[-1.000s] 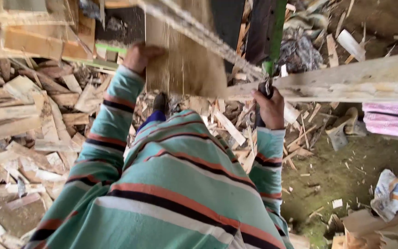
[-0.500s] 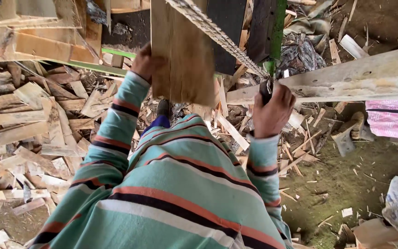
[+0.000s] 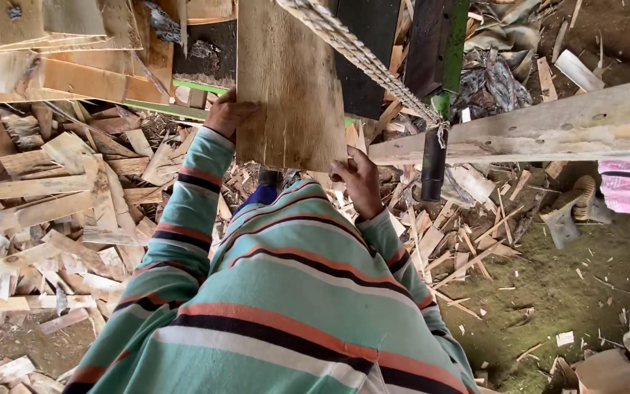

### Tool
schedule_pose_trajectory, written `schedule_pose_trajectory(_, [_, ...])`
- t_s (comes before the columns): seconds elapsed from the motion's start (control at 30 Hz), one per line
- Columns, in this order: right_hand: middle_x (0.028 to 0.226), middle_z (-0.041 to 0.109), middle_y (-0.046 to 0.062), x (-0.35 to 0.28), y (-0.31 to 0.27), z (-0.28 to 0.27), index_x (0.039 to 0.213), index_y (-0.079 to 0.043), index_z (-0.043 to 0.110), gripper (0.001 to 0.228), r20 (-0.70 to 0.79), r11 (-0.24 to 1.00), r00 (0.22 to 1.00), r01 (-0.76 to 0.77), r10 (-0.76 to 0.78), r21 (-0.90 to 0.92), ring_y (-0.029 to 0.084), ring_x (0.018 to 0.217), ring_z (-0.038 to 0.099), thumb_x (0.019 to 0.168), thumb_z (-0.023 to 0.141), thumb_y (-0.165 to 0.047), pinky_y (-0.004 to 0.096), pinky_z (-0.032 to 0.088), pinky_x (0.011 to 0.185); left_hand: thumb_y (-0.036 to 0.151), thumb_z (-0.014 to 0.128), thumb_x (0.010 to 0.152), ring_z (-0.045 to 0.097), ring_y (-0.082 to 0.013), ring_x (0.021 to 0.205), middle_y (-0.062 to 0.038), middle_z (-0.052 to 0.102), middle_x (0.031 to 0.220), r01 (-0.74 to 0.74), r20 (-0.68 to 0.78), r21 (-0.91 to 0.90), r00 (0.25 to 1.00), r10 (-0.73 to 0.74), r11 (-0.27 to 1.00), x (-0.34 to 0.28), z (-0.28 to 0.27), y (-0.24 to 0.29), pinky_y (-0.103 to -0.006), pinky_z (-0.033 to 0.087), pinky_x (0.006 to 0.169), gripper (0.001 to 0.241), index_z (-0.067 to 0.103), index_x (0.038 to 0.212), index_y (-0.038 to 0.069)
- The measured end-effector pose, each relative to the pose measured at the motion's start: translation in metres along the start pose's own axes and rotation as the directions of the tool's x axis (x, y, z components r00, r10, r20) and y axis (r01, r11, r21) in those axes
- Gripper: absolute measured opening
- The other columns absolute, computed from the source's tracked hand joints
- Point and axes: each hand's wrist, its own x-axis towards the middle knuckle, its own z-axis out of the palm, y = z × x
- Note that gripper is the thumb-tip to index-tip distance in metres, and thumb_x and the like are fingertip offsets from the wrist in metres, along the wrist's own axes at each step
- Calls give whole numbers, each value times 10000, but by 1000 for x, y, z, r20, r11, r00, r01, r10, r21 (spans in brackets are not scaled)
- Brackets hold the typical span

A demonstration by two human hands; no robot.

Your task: Cutting thin sheets of wood using a manual lever-operated machine.

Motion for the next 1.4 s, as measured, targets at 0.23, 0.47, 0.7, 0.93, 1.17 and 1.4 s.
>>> schedule_pose_trajectory(0.23, [925, 716, 92, 3, 9, 1, 1370, 81, 504, 467, 40, 999, 999, -34, 35, -16, 133, 775, 687, 968, 674, -87, 292, 598, 691, 122, 780, 863, 713, -171, 965, -67, 738, 1093, 461, 143, -591, 867, -477, 662, -6, 26, -13, -300, 604, 852, 355, 682, 1193, 34])
schedule_pose_trajectory(0.47, [984, 709, 113, 10, 36, -5, 1326, 79, 539, 429, 61, 990, 989, -139, 137, 26, 142, 801, 684, 951, 660, -91, 306, 597, 704, 150, 794, 846, 705, -160, 944, -61, 744, 1083, 454, 150, -586, 875, -461, 671, -4, 38, -20, -298, 605, 838, 349, 713, 1167, 40])
schedule_pose_trajectory(0.7, [1016, 716, 131, 15, 58, -6, 1233, 67, 577, 333, 103, 979, 974, -204, 200, 29, 182, 854, 701, 938, 645, -73, 346, 592, 754, 255, 765, 942, 738, -159, 1005, -51, 750, 1137, 275, 79, -412, 961, -266, 869, 0, 37, -12, -316, 618, 889, 311, 768, 1154, 28])
schedule_pose_trajectory(0.93, [1022, 702, 169, 23, 120, -17, 1303, 50, 516, 392, 139, 956, 954, -279, 266, 85, 228, 844, 683, 939, 614, -56, 367, 573, 725, 207, 838, 771, 729, -211, 878, -104, 769, 1051, 541, 107, -575, 793, -599, 614, 28, 44, 25, -345, 599, 774, 416, 730, 1132, 29])
schedule_pose_trajectory(1.17, [1228, 671, 136, 25, 168, -17, 1367, 17, 490, 487, 127, 988, 982, -145, 138, 48, 208, 1042, 694, 919, 674, -29, 337, 585, 869, 55, 761, 780, 711, -178, 945, -101, 767, 1106, 275, -74, -555, 924, -376, 785, 32, 81, 42, -315, 579, 841, 448, 662, 1213, -3])
schedule_pose_trajectory(1.4, [1232, 635, 120, 20, 169, -5, 1359, -22, 495, 499, 221, 993, 970, -110, 97, 46, 217, 1061, 660, 893, 669, 14, 379, 565, 880, -6, 710, 856, 647, -126, 972, -75, 751, 1123, 240, -183, -478, 913, -364, 845, -13, 28, 152, -310, 548, 845, 434, 642, 1284, -20])
